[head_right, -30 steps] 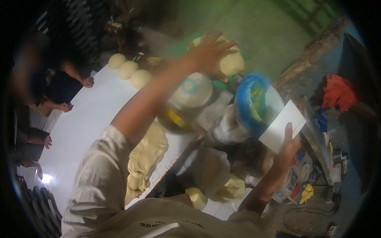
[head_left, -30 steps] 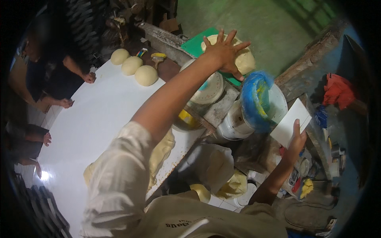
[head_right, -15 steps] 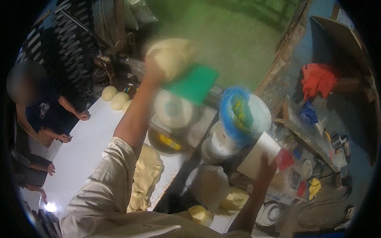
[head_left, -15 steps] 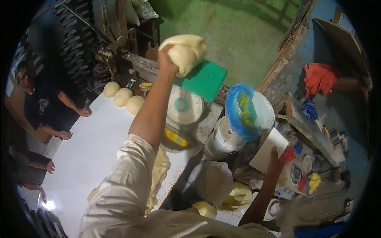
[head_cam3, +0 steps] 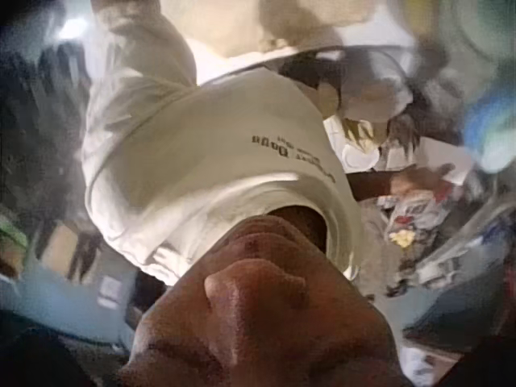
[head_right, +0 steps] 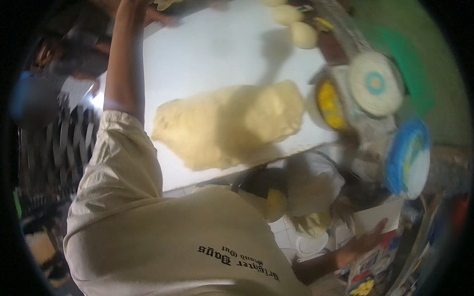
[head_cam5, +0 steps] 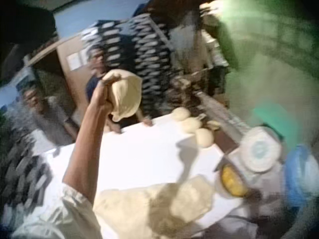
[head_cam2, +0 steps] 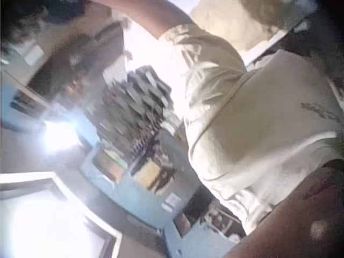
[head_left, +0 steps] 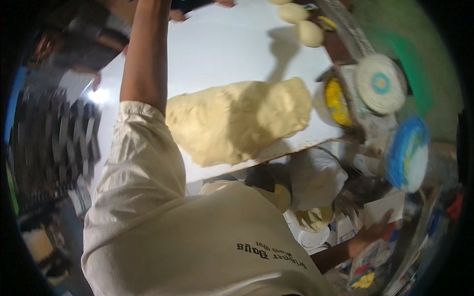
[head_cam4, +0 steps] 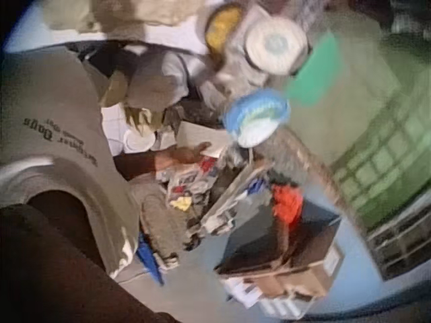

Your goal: The person uses a scraper to cut portions of dough from a large batch, then places each portion onto a scale to weigh it.

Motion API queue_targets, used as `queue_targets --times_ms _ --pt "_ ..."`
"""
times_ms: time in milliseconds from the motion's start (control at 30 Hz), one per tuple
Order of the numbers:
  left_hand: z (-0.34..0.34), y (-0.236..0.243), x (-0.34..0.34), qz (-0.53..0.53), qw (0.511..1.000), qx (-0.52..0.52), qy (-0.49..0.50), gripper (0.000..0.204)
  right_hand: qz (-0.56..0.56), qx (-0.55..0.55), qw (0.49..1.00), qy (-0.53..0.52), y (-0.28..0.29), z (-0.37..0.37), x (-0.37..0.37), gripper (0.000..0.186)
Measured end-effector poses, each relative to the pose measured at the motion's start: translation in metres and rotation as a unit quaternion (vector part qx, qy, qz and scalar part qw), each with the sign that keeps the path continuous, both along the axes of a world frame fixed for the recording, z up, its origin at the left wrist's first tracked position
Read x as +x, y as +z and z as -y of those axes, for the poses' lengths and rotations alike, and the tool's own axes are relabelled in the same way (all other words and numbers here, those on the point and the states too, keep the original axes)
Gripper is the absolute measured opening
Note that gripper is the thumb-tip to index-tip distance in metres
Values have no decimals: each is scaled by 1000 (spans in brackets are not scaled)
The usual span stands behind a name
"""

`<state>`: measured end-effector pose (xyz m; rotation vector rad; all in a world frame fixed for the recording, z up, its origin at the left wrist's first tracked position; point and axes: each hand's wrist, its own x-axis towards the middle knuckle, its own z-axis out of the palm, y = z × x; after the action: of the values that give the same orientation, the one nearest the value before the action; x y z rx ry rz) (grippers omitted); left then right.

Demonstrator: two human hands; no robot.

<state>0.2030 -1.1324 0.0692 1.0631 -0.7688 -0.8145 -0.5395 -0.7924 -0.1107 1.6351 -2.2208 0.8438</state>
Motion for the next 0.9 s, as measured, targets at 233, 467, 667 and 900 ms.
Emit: queue_targets --times_ms 233,467,667,900 --pt "-135 -233 313 429 812 394 -21 56 31 69 953 292 -8 19 182 70" --pt "-259 -353 206 529 787 294 -123 84 483 194 853 35 -100 -12 378 54" --pt "-360 -406 109 580 773 205 -156 85 217 318 897 215 -114 -67 616 43" --pt "-433 -442 115 436 873 219 -6 47 126 235 912 311 -187 -50 744 20"
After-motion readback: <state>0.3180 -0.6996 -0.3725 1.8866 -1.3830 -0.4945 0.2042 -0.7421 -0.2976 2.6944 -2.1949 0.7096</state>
